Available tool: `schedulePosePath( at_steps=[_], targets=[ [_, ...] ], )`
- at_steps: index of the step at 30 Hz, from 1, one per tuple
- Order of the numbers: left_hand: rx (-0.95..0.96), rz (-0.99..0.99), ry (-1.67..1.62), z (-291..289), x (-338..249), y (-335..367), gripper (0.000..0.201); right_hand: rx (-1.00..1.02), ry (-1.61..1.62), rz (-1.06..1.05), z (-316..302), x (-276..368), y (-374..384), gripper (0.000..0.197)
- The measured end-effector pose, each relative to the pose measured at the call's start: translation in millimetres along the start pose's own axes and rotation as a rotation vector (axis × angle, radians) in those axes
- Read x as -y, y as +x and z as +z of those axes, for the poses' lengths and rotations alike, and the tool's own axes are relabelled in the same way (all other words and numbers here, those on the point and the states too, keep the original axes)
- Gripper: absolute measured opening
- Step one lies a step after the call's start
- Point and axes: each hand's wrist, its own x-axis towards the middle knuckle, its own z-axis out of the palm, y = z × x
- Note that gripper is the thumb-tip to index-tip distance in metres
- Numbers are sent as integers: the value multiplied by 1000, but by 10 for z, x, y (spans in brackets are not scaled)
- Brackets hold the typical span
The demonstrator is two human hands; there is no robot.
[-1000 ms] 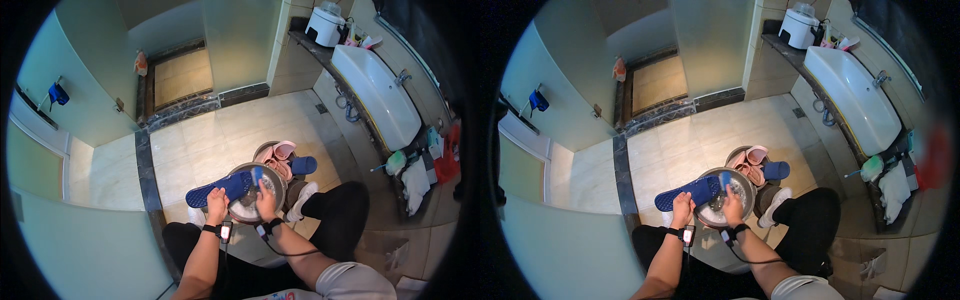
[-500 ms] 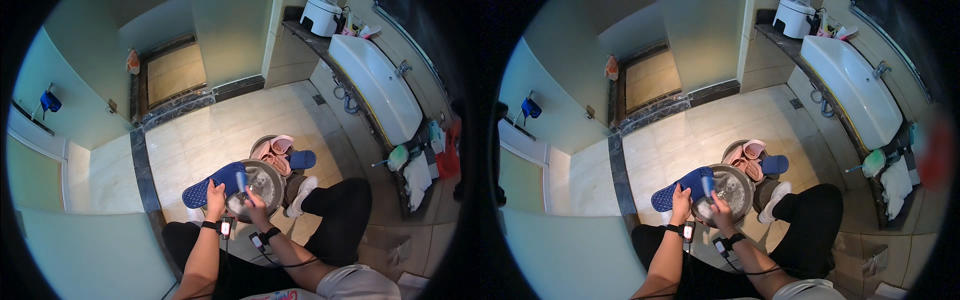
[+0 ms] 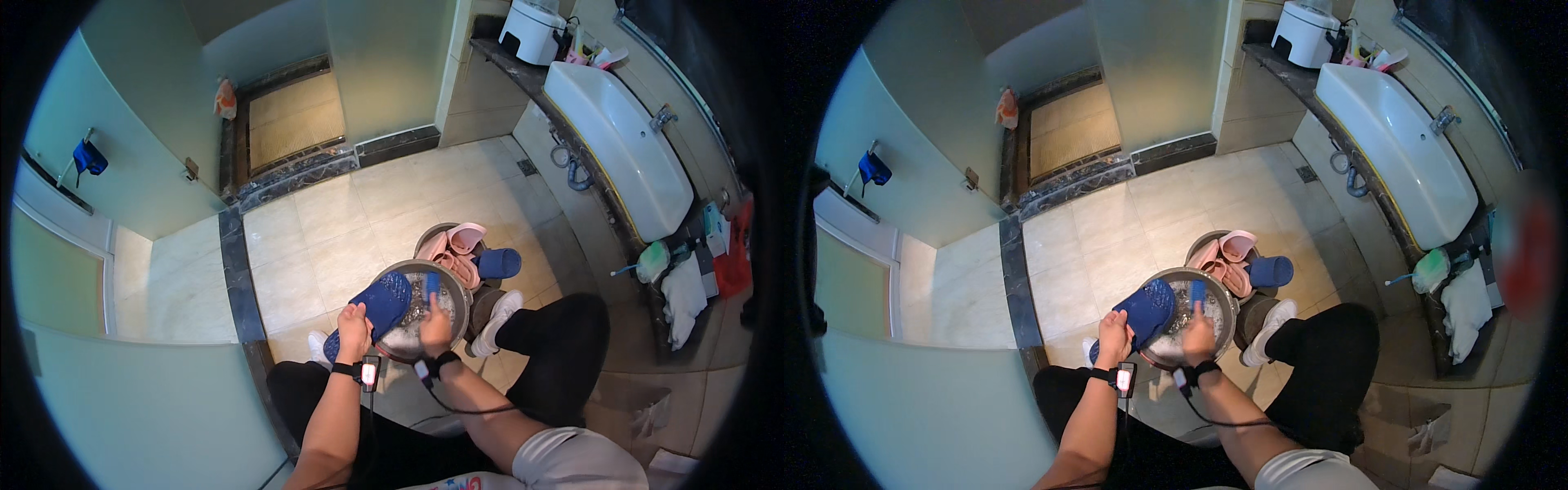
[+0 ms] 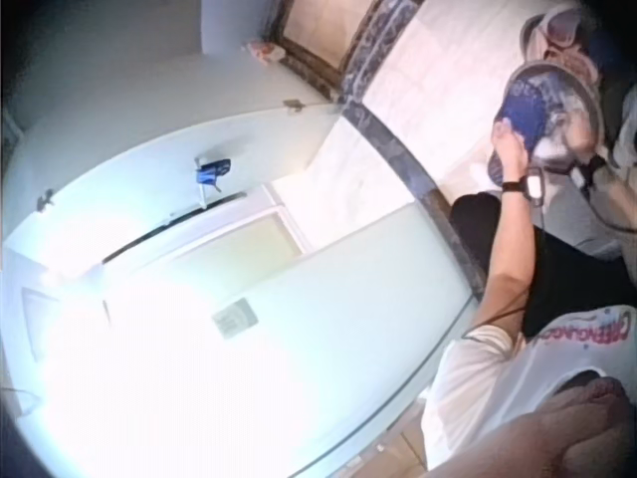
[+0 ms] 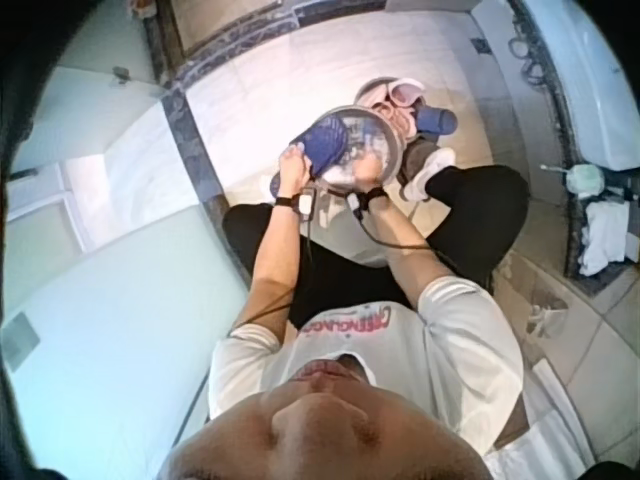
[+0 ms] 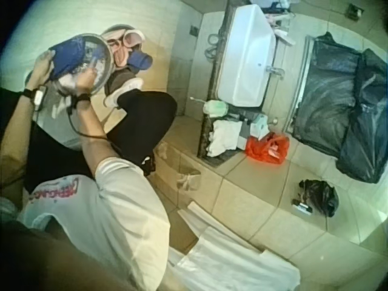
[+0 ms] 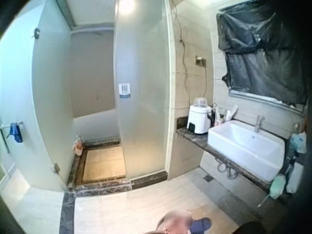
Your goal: The person sits on the bathroom floor and scrubs a pair of pink slippers and a pair of blue slippers with a brush in a metal basin of soapy water. They rinse and scrub each slipper individually, then place them in a second basin.
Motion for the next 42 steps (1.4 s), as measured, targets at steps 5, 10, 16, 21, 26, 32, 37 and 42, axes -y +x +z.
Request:
schedulePosePath(
  at_steps=[5, 10, 16, 21, 26, 32, 37, 42],
  targets=[
    [15, -23, -153, 217, -159, -35, 14, 577, -310, 141, 228, -553, 180, 57],
    [129, -22, 36, 59, -110, 11, 26, 269, 590, -199, 174, -484, -44, 50],
    [129, -54, -97, 50, -56, 90, 15, 231, 275, -514, -87, 387, -347, 45],
    [81, -94, -104, 138, -92, -29, 8, 192, 180, -355, -115, 441, -200, 49],
    [115, -96, -16, -66, -66, 25, 6, 203, 155, -305, -34, 162, -273, 57],
    [209, 21, -251, 14, -153, 27, 28, 308, -469, -86, 279, -594, 127, 62],
    [113, 30, -175, -130, -25, 206, 24, 616, 583, 74, 305, -666, 93, 56],
    [-48, -75, -91, -30, -138, 158, 14, 215, 441, -501, -128, 259, -281, 52]
  ],
)
